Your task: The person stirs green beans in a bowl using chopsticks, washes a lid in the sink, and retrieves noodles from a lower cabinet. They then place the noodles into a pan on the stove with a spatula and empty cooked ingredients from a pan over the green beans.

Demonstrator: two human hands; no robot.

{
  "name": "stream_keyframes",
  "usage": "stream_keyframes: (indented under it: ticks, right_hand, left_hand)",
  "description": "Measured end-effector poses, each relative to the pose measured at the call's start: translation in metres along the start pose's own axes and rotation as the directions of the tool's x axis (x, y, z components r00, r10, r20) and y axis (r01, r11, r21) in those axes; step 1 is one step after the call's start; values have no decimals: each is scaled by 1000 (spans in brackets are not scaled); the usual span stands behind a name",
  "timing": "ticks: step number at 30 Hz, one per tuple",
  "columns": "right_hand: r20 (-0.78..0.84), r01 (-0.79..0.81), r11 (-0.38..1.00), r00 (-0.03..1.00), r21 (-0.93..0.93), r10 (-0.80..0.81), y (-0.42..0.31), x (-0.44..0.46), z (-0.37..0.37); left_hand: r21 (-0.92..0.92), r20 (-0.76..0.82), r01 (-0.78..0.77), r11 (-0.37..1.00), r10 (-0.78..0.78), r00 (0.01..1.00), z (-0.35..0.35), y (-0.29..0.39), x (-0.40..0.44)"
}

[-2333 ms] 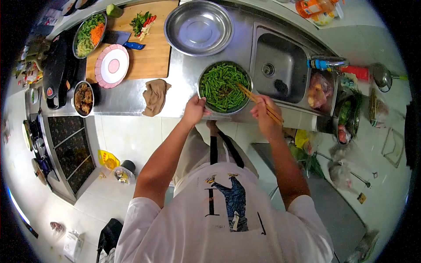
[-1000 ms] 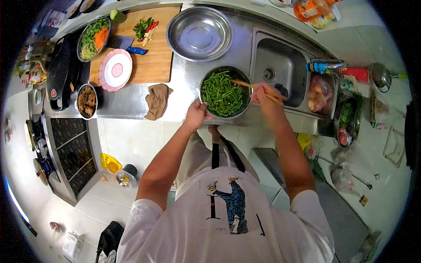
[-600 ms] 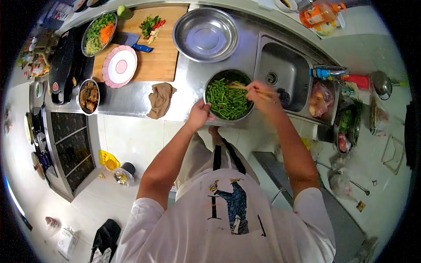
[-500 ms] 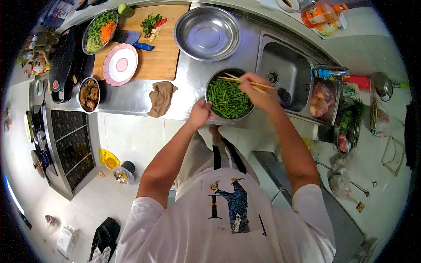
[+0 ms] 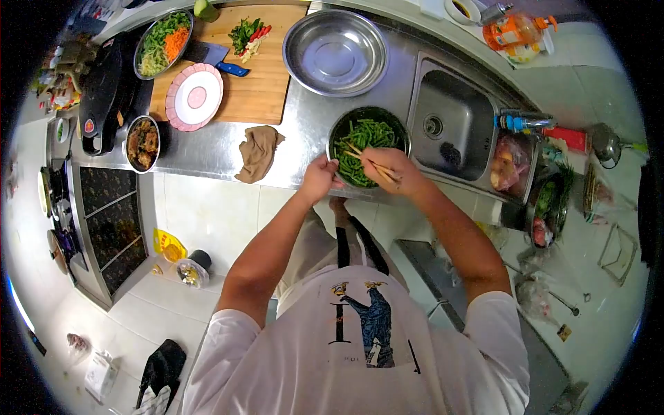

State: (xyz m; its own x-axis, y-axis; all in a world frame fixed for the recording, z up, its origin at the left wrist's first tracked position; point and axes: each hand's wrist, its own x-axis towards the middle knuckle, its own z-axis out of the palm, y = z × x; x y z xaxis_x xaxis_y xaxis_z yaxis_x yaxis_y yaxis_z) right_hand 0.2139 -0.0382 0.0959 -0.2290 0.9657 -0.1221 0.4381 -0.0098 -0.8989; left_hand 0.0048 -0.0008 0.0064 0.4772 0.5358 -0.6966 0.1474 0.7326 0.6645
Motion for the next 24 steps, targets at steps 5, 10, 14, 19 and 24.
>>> stream_keyframes:
  ticks: [5, 10, 14, 19, 24]
  right_hand:
    - [-40, -246, 968, 969, -40, 245, -25, -21, -28]
    - [-168, -386, 921, 906, 54, 389, -43, -49, -28]
    - [-128, -607, 716, 725, 346, 677, -49, -72, -4]
    - [-210, -589, 733, 712, 340, 670, -14, -50, 49]
    - [-422, -421, 805, 695, 417, 582, 5, -40, 30]
  left_hand:
    - [-36, 3, 34, 999, -34, 999, 1, -5, 0]
    - [-63, 24, 40, 997, -39, 999, 4, -3, 3]
    - [-50, -4, 84, 995, -84, 996, 4, 0, 3]
    - [-49, 2, 60, 997, -60, 998, 8, -1, -1]
    - [6, -32, 50, 999, -50, 998, 12, 6, -5]
